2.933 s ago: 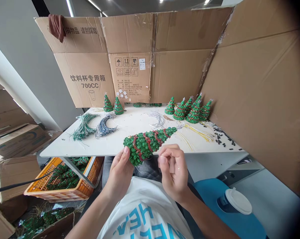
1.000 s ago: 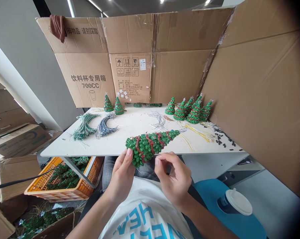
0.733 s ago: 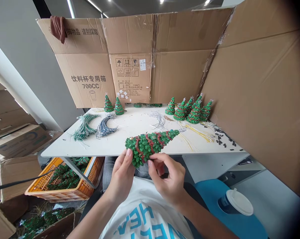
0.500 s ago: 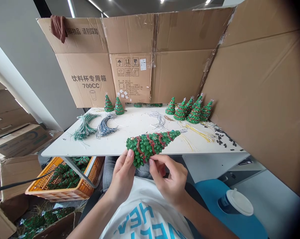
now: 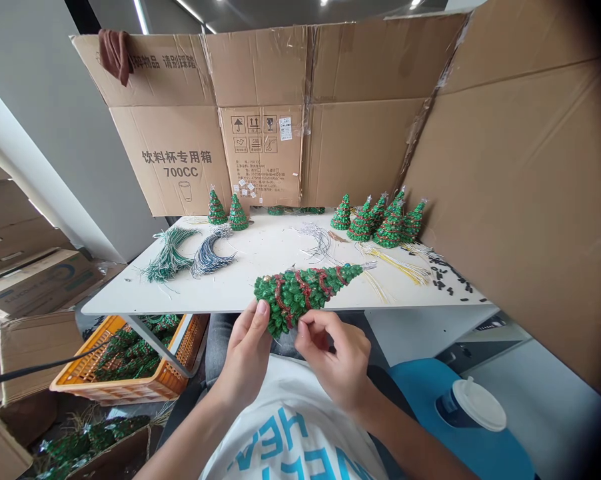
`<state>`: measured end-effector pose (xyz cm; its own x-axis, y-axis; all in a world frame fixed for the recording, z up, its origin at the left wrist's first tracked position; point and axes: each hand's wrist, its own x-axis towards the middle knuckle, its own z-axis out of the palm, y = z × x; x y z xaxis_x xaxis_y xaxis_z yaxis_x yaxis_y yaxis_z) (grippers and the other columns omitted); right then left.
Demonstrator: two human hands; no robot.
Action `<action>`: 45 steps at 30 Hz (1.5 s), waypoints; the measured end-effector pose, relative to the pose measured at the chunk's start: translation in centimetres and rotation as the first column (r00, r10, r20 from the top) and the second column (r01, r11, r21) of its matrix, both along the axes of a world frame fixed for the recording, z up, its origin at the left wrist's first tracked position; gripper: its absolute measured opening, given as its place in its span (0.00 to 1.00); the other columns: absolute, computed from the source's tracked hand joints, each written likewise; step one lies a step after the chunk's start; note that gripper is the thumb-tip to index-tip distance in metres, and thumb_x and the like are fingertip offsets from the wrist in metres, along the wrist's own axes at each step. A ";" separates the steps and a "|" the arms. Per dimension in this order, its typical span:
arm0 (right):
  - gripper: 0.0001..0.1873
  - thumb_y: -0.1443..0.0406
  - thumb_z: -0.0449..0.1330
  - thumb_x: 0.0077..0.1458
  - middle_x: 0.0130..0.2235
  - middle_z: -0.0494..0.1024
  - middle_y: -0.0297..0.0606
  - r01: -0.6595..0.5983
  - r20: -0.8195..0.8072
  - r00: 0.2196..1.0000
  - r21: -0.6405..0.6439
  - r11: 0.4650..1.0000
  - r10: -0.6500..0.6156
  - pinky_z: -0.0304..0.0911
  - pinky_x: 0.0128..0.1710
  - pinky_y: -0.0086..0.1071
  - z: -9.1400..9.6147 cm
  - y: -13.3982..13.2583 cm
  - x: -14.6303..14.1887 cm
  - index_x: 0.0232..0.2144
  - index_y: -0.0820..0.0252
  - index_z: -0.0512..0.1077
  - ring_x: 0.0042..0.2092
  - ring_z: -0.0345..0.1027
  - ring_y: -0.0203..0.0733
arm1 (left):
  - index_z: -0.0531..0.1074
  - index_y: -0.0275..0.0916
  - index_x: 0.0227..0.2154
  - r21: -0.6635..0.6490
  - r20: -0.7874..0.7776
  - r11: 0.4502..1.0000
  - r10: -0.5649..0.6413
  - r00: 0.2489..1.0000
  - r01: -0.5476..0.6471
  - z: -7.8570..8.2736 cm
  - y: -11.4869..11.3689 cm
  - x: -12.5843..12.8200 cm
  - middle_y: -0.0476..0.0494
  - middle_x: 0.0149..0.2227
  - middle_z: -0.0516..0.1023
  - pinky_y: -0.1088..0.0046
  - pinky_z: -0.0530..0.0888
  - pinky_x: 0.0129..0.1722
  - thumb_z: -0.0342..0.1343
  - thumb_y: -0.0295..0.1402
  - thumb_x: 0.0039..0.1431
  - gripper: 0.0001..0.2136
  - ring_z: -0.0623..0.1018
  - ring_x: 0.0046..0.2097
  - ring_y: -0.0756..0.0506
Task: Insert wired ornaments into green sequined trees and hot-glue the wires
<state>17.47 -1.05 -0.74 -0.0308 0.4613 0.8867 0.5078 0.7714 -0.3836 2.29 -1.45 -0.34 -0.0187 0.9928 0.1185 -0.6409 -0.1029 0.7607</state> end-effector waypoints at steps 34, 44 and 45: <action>0.11 0.75 0.65 0.66 0.23 0.77 0.26 0.053 0.096 0.993 0.124 0.991 -0.065 0.67 0.26 0.31 -0.8 0.5 0.3 0.45 0.53 0.75 0.21 0.69 0.34 | 0.86 0.45 0.46 -0.001 0.030 1.000 -0.015 0.999 0.015 0.0 0.0 -0.2 0.44 0.55 0.86 0.60 0.69 0.69 0.69 0.45 0.67 0.11 0.79 0.64 0.38; 0.07 0.72 0.63 0.68 0.23 0.74 0.25 -0.008 0.041 0.999 -0.010 1.000 0.009 0.68 0.27 0.28 -0.3 0.2 0.2 0.44 0.54 0.75 0.22 0.67 0.33 | 0.85 0.43 0.43 -0.030 0.023 1.000 0.001 1.000 -0.001 0.3 0.0 -0.1 0.42 0.51 0.87 0.58 0.71 0.67 0.71 0.46 0.65 0.13 0.78 0.64 0.36; 0.07 0.72 0.63 0.68 0.23 0.74 0.25 -0.021 0.033 0.999 -0.024 0.999 0.022 0.67 0.27 0.28 -0.2 0.2 0.2 0.44 0.54 0.75 0.22 0.67 0.33 | 0.84 0.43 0.43 -0.033 0.024 0.999 0.003 1.000 -0.002 0.4 0.0 -0.1 0.42 0.51 0.87 0.58 0.71 0.67 0.71 0.46 0.64 0.13 0.79 0.64 0.36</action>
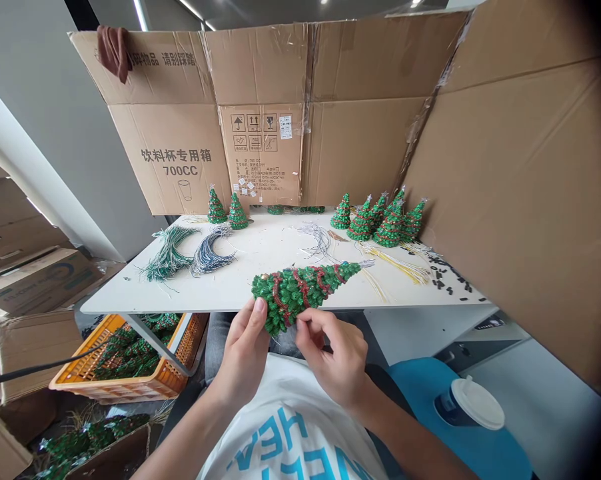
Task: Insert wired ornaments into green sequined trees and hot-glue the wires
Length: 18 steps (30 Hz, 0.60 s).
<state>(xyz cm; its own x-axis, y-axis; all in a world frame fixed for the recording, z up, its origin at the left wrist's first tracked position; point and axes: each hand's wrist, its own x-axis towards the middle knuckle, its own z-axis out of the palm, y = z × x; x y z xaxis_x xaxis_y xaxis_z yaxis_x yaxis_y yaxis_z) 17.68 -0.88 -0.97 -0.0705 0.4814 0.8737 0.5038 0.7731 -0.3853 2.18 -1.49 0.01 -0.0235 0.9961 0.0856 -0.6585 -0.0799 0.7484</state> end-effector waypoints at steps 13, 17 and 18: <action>0.04 0.68 0.61 0.70 0.23 0.70 0.24 -0.222 -0.182 0.967 -0.252 0.942 0.179 0.68 0.26 0.26 0.8 -0.7 0.1 0.40 0.55 0.76 0.23 0.65 0.32 | 0.83 0.42 0.41 -0.019 -0.015 1.000 0.004 1.000 -0.004 0.1 0.0 -0.1 0.42 0.47 0.87 0.58 0.72 0.65 0.72 0.47 0.63 0.14 0.78 0.62 0.36; 0.05 0.67 0.61 0.70 0.23 0.70 0.25 -0.290 -0.242 0.945 -0.300 0.909 0.222 0.66 0.26 0.27 0.8 -0.6 0.1 0.39 0.56 0.76 0.23 0.64 0.33 | 0.84 0.42 0.40 -0.023 -0.017 1.000 0.020 1.000 -0.020 0.3 -0.1 -0.1 0.42 0.47 0.87 0.59 0.72 0.65 0.73 0.48 0.62 0.15 0.79 0.62 0.36; 0.05 0.66 0.61 0.70 0.23 0.69 0.25 -0.310 -0.258 0.937 -0.312 0.898 0.234 0.66 0.26 0.27 0.9 -0.6 0.1 0.39 0.56 0.76 0.23 0.64 0.33 | 0.84 0.42 0.40 -0.024 -0.021 0.999 0.022 1.000 -0.022 0.3 -0.1 -0.1 0.42 0.47 0.87 0.59 0.73 0.65 0.73 0.48 0.62 0.15 0.79 0.62 0.36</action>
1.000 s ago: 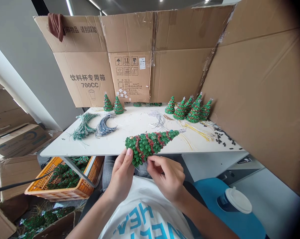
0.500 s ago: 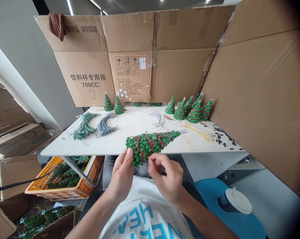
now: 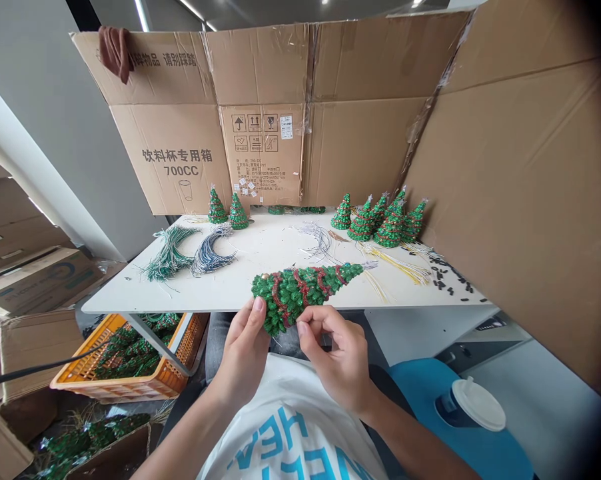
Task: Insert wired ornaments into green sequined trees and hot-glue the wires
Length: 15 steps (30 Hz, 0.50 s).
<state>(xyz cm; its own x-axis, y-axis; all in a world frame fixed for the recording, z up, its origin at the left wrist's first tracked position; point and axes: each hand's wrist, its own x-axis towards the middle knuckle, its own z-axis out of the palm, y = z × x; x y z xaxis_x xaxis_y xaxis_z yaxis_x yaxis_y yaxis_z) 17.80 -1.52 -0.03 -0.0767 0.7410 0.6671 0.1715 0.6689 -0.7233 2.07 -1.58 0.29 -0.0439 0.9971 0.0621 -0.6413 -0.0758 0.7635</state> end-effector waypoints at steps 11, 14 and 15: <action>0.05 0.67 0.59 0.73 0.24 0.68 0.23 -0.052 -0.081 0.995 -0.012 0.999 0.051 0.62 0.21 0.25 0.7 0.3 0.7 0.41 0.55 0.73 0.21 0.61 0.30 | 0.85 0.41 0.48 0.028 0.023 1.000 0.003 1.000 -0.004 0.0 0.2 0.1 0.39 0.55 0.87 0.57 0.71 0.68 0.70 0.47 0.65 0.16 0.78 0.66 0.34; 0.06 0.71 0.63 0.69 0.27 0.75 0.28 0.012 -0.029 1.000 0.079 0.997 -0.010 0.69 0.30 0.28 0.5 0.3 0.6 0.42 0.55 0.78 0.27 0.69 0.33 | 0.85 0.42 0.48 0.034 0.019 0.999 0.001 1.000 -0.001 0.1 0.2 0.0 0.39 0.54 0.87 0.57 0.70 0.69 0.70 0.47 0.65 0.16 0.78 0.66 0.34; 0.07 0.72 0.63 0.68 0.27 0.77 0.28 0.023 -0.010 1.000 0.107 0.994 -0.022 0.69 0.31 0.28 0.4 0.3 0.6 0.43 0.55 0.79 0.28 0.69 0.33 | 0.85 0.42 0.48 0.034 0.017 0.999 0.001 1.000 -0.001 0.1 0.2 0.0 0.40 0.54 0.87 0.57 0.71 0.69 0.70 0.47 0.65 0.16 0.78 0.66 0.34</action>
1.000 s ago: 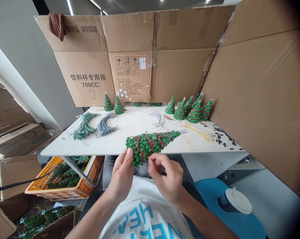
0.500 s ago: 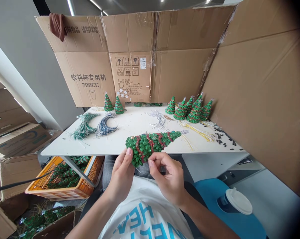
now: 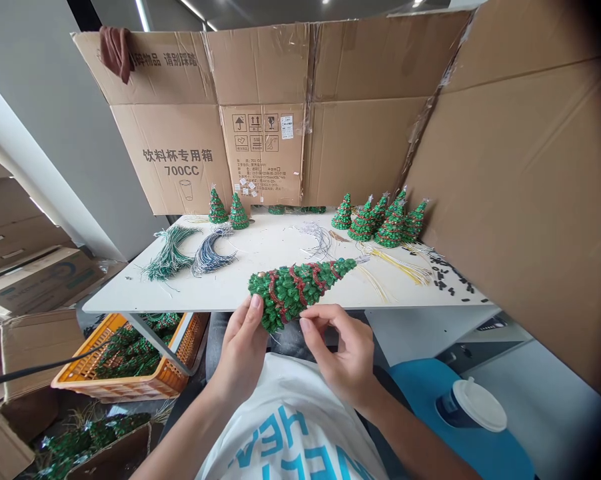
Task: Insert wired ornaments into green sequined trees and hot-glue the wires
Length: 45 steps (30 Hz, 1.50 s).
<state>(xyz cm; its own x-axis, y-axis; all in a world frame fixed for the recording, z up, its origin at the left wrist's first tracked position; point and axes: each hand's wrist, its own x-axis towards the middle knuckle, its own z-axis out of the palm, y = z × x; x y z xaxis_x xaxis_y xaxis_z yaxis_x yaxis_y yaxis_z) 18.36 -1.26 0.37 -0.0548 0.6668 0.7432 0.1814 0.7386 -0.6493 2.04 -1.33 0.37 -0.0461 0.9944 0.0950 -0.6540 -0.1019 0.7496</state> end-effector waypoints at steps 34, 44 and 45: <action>0.31 0.56 0.71 0.65 0.65 0.76 0.42 -0.405 -0.230 0.912 -0.399 0.822 0.338 0.69 0.65 0.47 -1.6 5.2 1.2 0.66 0.44 0.67 0.66 0.70 0.51 | 0.73 0.36 0.68 -0.253 0.389 0.943 -0.106 0.915 0.217 1.5 1.8 -0.5 0.39 0.62 0.84 0.53 0.69 0.73 0.46 0.39 0.81 0.22 0.77 0.69 0.37; 0.31 0.55 0.73 0.64 0.67 0.76 0.38 -0.569 -0.356 0.817 -0.367 0.736 0.454 0.69 0.67 0.49 -2.0 4.8 0.3 0.65 0.40 0.68 0.68 0.71 0.53 | 0.81 0.38 0.59 -0.222 0.198 0.951 -0.172 0.965 0.215 1.9 1.2 -1.1 0.41 0.61 0.84 0.60 0.72 0.71 0.54 0.44 0.77 0.19 0.76 0.69 0.36; 0.31 0.55 0.73 0.64 0.66 0.77 0.37 -0.572 -0.366 0.813 -0.357 0.739 0.452 0.69 0.67 0.50 -2.0 4.7 0.2 0.65 0.39 0.69 0.67 0.72 0.53 | 0.82 0.39 0.57 -0.212 0.162 0.957 -0.166 0.973 0.198 1.8 1.1 -1.1 0.42 0.61 0.85 0.60 0.71 0.71 0.56 0.45 0.77 0.19 0.76 0.69 0.36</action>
